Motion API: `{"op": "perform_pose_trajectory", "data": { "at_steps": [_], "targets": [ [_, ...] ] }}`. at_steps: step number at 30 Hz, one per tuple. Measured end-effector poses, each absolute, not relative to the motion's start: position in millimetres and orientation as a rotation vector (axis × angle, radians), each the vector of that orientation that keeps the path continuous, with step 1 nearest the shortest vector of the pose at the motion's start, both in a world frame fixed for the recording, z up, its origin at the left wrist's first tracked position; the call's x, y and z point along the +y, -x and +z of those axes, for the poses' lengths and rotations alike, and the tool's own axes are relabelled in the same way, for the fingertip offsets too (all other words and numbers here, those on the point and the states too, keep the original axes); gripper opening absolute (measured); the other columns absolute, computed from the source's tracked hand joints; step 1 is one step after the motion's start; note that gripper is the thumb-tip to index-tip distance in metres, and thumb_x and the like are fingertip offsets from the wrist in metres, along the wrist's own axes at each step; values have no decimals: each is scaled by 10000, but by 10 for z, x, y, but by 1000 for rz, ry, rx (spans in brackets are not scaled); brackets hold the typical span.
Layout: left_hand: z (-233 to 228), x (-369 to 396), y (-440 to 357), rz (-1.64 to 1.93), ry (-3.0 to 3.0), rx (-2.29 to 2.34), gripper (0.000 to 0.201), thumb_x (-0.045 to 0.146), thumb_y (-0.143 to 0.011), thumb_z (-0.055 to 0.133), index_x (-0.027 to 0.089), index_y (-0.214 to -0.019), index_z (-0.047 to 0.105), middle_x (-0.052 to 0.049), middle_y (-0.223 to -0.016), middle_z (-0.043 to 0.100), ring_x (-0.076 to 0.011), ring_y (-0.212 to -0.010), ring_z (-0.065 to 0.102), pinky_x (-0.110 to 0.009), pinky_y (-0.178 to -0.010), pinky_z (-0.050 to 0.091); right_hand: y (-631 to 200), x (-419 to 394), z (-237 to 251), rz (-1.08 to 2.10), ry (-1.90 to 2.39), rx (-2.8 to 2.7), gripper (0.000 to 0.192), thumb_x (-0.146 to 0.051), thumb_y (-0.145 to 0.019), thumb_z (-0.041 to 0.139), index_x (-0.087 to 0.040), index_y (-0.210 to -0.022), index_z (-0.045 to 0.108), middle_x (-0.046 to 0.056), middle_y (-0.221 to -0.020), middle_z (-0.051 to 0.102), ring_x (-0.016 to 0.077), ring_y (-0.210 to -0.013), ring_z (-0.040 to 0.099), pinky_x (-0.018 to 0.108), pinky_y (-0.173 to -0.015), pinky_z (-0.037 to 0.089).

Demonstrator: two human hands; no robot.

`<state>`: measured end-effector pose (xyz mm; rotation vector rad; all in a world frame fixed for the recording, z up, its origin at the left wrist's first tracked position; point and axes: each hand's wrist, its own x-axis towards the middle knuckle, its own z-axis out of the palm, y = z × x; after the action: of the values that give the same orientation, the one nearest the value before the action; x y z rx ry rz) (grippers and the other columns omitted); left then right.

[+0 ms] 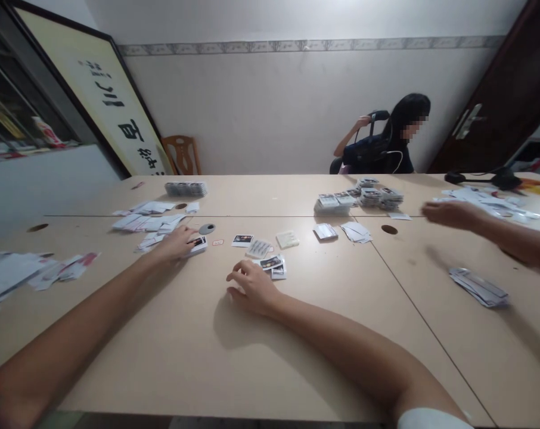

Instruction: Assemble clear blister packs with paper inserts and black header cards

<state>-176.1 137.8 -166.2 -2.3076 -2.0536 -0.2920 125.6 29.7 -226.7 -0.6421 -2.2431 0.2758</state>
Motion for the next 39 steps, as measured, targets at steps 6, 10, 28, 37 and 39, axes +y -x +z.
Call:
{"op": "perform_pose_trajectory", "data": {
  "at_steps": [6,10,28,37,39],
  "targets": [
    [-1619,1245,1352,-402,2405,-1844,459,211,-893,502,193,-1347,571,-162,-1365,543,-340,-1304,493,-516,-1083,399,-1404,371,-1880,251,1195,-2106,160,-201,-983,518,-196,-928,668,75,-979,701,199,-915,638,306,-823,473],
    [-1754,1293,951,-435,2622,-1657,443,205,-919,478,207,-1350,579,-105,-1394,582,-246,-1307,536,-397,-1110,416,-1706,584,-1600,293,1494,-2126,160,-217,-953,548,-167,-996,694,118,-994,707,254,-882,649,311,-694,445],
    [-2086,1360,684,-804,2605,-1669,348,246,-877,646,180,-1219,651,-137,-1203,721,-339,-1148,640,-501,-1017,462,-1774,706,-1673,1206,1286,-1989,120,-220,-838,769,-158,-926,715,65,-819,735,112,-451,607,214,-388,461],
    [-1964,1092,299,-1242,2608,-1457,261,263,-902,673,205,-1152,627,-87,-1178,711,-267,-1126,641,-426,-1000,484,-1643,824,-2111,1073,1090,-1574,199,-360,-911,608,-180,-995,616,9,-775,654,116,-522,626,211,-455,496],
    [-1990,1027,204,-1287,2646,-1416,263,280,-896,690,208,-1139,621,-81,-1153,713,-262,-1099,655,-417,-975,499,-1612,802,-2165,1058,1034,-1535,267,-428,-879,627,-185,-991,611,2,-767,643,121,-517,616,220,-454,491]
  ]
}}
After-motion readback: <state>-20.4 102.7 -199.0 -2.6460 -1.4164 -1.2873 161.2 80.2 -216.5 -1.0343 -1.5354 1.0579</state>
